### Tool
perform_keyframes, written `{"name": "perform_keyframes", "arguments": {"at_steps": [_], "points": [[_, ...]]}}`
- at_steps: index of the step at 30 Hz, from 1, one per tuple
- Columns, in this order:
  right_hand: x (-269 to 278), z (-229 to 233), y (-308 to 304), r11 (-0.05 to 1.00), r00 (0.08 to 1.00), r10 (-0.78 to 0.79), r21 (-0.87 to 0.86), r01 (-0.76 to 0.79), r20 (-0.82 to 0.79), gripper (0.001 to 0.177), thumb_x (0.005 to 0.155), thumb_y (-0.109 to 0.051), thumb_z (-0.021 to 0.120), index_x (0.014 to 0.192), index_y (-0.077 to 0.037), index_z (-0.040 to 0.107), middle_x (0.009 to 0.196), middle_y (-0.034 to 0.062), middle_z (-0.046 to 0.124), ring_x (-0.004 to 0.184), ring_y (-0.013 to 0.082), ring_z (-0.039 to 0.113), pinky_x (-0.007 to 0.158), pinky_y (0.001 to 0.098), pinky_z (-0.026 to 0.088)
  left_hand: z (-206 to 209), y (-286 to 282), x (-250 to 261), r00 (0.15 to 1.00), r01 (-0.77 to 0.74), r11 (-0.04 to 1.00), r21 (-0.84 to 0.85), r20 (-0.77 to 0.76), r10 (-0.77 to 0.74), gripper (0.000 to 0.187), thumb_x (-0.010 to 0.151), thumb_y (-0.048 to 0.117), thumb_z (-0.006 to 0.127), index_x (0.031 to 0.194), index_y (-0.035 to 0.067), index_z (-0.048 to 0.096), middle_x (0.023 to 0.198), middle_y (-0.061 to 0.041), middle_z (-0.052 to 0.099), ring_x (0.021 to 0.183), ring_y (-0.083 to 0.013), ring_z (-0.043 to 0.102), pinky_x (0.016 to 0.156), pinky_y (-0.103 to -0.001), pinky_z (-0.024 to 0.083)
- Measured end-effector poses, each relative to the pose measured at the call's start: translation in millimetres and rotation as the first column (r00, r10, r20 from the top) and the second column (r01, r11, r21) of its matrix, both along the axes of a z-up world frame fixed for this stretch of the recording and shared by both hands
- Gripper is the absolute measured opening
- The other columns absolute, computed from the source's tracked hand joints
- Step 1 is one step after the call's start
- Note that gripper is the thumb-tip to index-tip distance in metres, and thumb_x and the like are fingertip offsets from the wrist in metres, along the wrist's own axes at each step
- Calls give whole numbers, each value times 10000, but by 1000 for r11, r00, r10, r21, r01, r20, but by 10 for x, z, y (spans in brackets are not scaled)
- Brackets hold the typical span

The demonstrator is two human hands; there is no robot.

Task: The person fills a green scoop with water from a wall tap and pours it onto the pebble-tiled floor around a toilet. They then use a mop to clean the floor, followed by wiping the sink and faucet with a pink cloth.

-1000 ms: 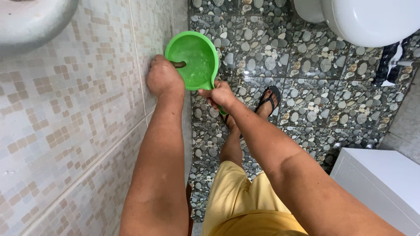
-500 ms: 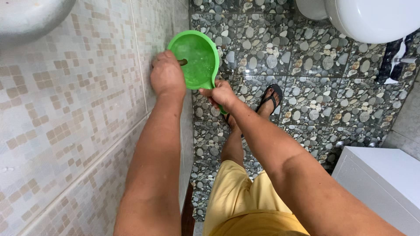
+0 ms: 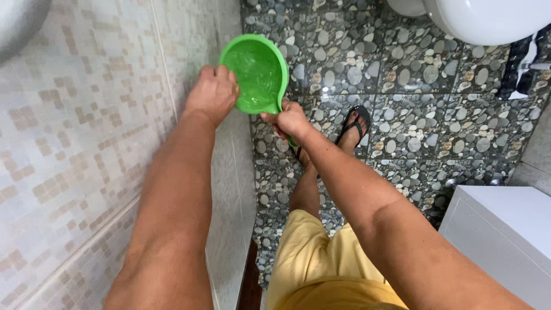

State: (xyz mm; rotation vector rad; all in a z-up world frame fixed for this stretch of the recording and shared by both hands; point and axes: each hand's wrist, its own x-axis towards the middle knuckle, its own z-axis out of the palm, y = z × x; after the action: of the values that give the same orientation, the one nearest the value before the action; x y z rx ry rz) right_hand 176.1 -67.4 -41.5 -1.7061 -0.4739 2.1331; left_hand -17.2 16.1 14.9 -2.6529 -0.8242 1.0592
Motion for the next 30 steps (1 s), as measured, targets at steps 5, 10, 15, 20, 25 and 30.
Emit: {"name": "perform_keyframes", "arguments": {"at_steps": [5,10,15,20,25,30], "points": [[317,-41,-205,995,984,88,22,-93,157,240,895,-172,781,1035,2,692,568,22,603,378,103,479,345,287,383,-30,-231,551,902,-427,904,11,71,425,423,853,189,704,1262,118,626,1194,-95,605,1138,-262,535,915,-415,452],[847,254,-821,997,996,-76,-3,76,41,260,866,-173,784,1065,-25,707,591,4,607,378,84,444,342,277,331,-12,-880,787,31,-785,354,-508,539,842,910,812,198,838,1516,-53,320,1436,-285,475,1334,-417,438,1105,-495,383],[1425,842,-1529,994,999,22,-103,-18,41,293,921,-303,754,1060,-47,726,571,35,591,332,98,467,317,281,364,-94,-1356,965,-321,-393,-234,-889,-106,941,805,863,211,737,1549,121,325,1327,-178,667,1140,-343,688,891,-425,555],[1676,1494,-2087,974,934,19,203,-97,356,336,967,-320,758,1173,-57,723,914,112,689,767,189,631,688,381,487,53,-2011,1336,-392,-171,-272,-947,-188,901,568,861,-29,581,1423,45,551,1202,-179,728,903,-271,757,646,-340,644],[1735,2222,-2393,599,289,-382,473,-646,878,564,756,-152,743,1262,56,606,1268,280,619,1182,440,590,961,542,476,583,-2353,1819,-408,-181,-364,-914,-267,873,696,829,-60,481,1492,151,451,1166,-173,707,770,-314,739,510,-394,621],[1893,1548,-2696,712,428,248,136,-689,869,371,801,-48,668,1170,-54,708,1151,248,672,1063,412,667,902,487,546,980,-2869,2273,-16,-129,337,-933,342,940,872,843,-70,619,1626,199,343,1339,-240,633,993,-344,728,714,-383,624]]}}
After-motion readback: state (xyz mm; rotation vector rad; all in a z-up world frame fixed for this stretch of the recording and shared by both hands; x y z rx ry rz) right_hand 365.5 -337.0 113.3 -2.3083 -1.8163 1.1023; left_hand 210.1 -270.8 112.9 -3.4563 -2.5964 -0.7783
